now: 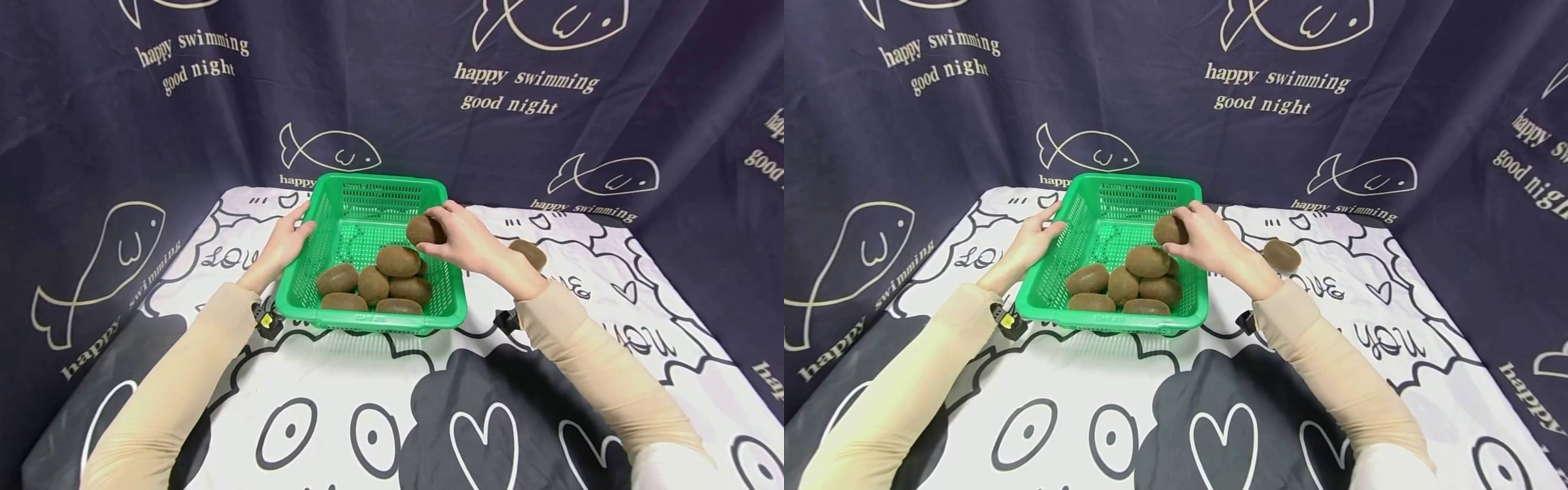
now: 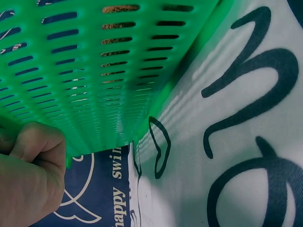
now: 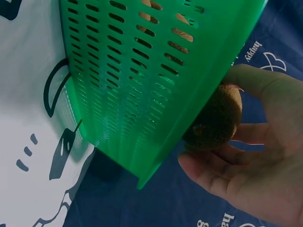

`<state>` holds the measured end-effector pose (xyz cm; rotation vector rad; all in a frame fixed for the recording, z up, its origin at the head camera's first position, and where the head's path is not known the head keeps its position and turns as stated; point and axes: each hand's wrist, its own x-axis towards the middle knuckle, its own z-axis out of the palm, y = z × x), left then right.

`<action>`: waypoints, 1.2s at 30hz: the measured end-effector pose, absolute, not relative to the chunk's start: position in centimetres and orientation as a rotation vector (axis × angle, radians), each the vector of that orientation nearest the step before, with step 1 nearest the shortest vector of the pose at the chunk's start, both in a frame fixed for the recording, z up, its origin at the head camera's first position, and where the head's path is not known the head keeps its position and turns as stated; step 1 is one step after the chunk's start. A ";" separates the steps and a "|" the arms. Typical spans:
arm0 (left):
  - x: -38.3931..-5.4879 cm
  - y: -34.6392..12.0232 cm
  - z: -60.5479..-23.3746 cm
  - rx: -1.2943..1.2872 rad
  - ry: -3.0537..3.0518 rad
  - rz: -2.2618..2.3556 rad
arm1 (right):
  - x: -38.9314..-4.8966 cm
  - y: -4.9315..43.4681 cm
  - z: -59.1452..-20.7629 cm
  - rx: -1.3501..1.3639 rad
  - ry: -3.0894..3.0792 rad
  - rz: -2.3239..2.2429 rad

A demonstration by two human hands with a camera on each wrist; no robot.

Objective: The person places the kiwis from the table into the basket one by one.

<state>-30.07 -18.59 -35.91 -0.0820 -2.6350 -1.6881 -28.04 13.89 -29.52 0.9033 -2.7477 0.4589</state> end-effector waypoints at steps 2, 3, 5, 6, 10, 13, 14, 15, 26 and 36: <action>-30.1 -18.6 -35.9 -0.078 -2.633 -1.689 | -28.1 13.9 -29.5 0.897 -2.752 0.463; -30.1 -18.6 -35.9 -0.077 -2.632 -1.691 | -28.1 13.9 -29.5 0.892 -2.754 0.465; -30.1 -18.6 -35.9 -0.074 -2.628 -1.699 | -28.1 13.9 -29.5 0.888 -2.756 0.468; -30.1 -18.6 -35.9 -0.074 -2.626 -1.706 | -28.1 14.0 -29.5 0.887 -2.754 0.466; -30.1 -18.6 -36.0 -0.078 -2.621 -1.721 | -28.1 14.0 -29.5 0.886 -2.734 0.461; -30.0 -18.6 -36.0 -0.080 -2.616 -1.724 | -28.1 14.2 -29.5 0.869 -2.722 0.467; -30.0 -18.6 -36.0 -0.080 -2.613 -1.728 | -28.1 14.3 -29.4 0.854 -2.722 0.470; -30.0 -18.6 -36.0 -0.080 -2.610 -1.729 | -28.1 14.4 -29.4 0.837 -2.726 0.474; -30.0 -18.6 -35.8 -0.095 -2.609 -1.725 | -29.7 19.4 -30.1 0.606 -2.772 0.455; -29.2 -18.3 -34.8 -0.075 -2.618 -1.774 | -31.2 26.1 -33.1 0.446 -2.996 0.310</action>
